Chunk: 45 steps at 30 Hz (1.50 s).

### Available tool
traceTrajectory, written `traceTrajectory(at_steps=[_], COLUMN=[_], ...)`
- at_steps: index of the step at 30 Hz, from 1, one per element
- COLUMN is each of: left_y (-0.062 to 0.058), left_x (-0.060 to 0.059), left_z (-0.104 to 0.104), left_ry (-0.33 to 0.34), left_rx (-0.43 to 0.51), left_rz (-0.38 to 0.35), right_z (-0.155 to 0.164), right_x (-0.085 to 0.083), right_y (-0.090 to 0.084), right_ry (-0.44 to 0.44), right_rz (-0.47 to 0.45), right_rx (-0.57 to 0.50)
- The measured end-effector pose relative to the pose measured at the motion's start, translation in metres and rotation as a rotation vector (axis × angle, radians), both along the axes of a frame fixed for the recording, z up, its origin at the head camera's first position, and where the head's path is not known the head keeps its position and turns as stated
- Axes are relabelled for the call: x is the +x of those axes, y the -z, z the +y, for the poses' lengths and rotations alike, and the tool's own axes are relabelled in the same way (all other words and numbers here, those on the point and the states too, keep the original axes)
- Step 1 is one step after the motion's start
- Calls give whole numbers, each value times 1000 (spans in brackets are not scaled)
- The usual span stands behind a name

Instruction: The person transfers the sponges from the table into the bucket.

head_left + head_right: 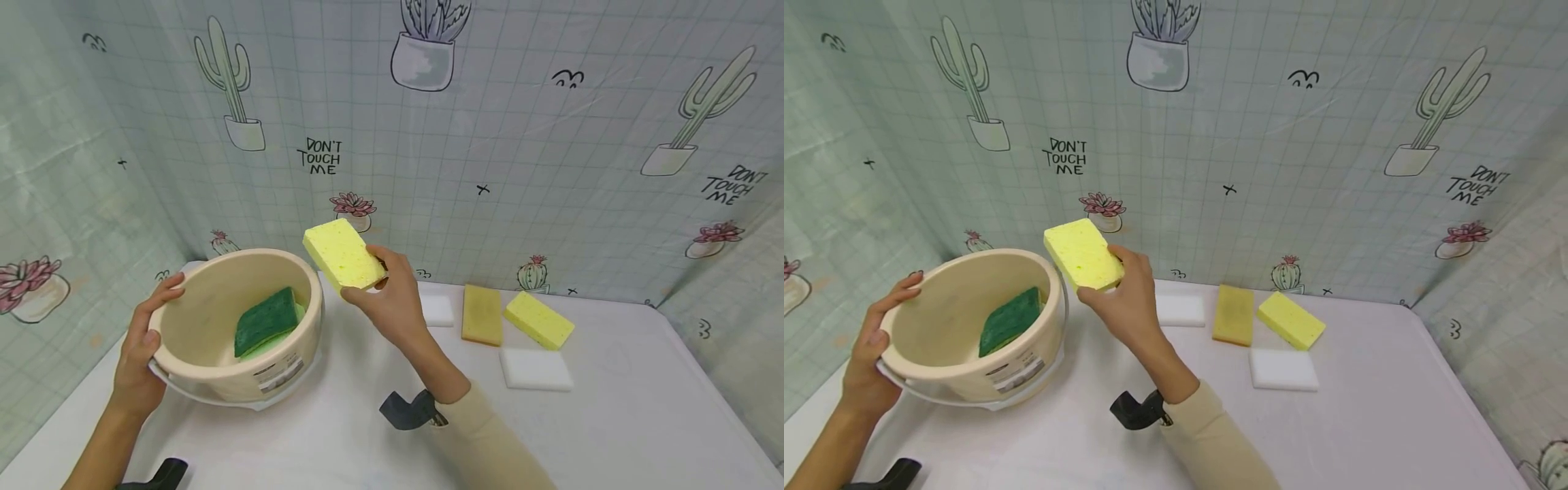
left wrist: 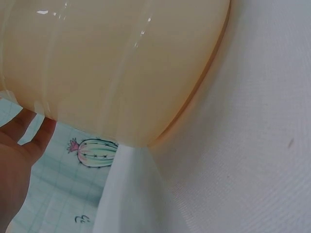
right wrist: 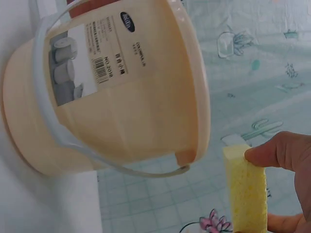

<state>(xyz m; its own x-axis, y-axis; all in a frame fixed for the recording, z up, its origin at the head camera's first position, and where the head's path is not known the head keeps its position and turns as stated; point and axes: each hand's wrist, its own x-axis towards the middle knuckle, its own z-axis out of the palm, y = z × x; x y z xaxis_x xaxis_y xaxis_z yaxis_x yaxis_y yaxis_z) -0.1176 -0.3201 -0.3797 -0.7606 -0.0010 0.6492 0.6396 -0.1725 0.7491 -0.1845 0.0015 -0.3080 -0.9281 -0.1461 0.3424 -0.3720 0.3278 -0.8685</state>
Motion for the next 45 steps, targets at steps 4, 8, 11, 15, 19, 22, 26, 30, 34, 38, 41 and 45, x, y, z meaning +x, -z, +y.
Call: traceTrajectory(at_steps=[4,8,11,15,19,22,26,30,34,38,41,45], left_y=[1,2,2,2,2,1,1,0,0,0,0,0], left_x=[-1,-1,-2,-1,-1,0,0,0,0,1,1,1], left_z=[0,0,1,1,1,1,1,2,2,2,2,1], left_ry=[-1,-3,-6,-12,-17,-21,-28,-34,-48,-60,-65,-62], left_rx=[-8,-13,-11,-5,-10,-12,-12,-17,-26,-40,-46,-42], left_rz=[-3,-1,2,5,2,-2,-11,-14,-16,-24,-29,-38], right_z=[-3,-9,-17,-27,-35,-40,-45,-49,-51,-53,-55,-58], right_x=[3,5,6,7,7,6,4,1,-2,-6,-9,-11], right_y=[-7,-14,-19,-23,-26,-28,-30,-31,-31,-30,-28,-28], right_ry=[-59,-116,-147,-182,-226,-277,-325,-342,-386,-427,-443,-462], right_rz=[43,74,74,70,72,76,74,81,81,72,84,110], right_rx=[14,19,36,61,92,120,171,233,257,286,325,357])
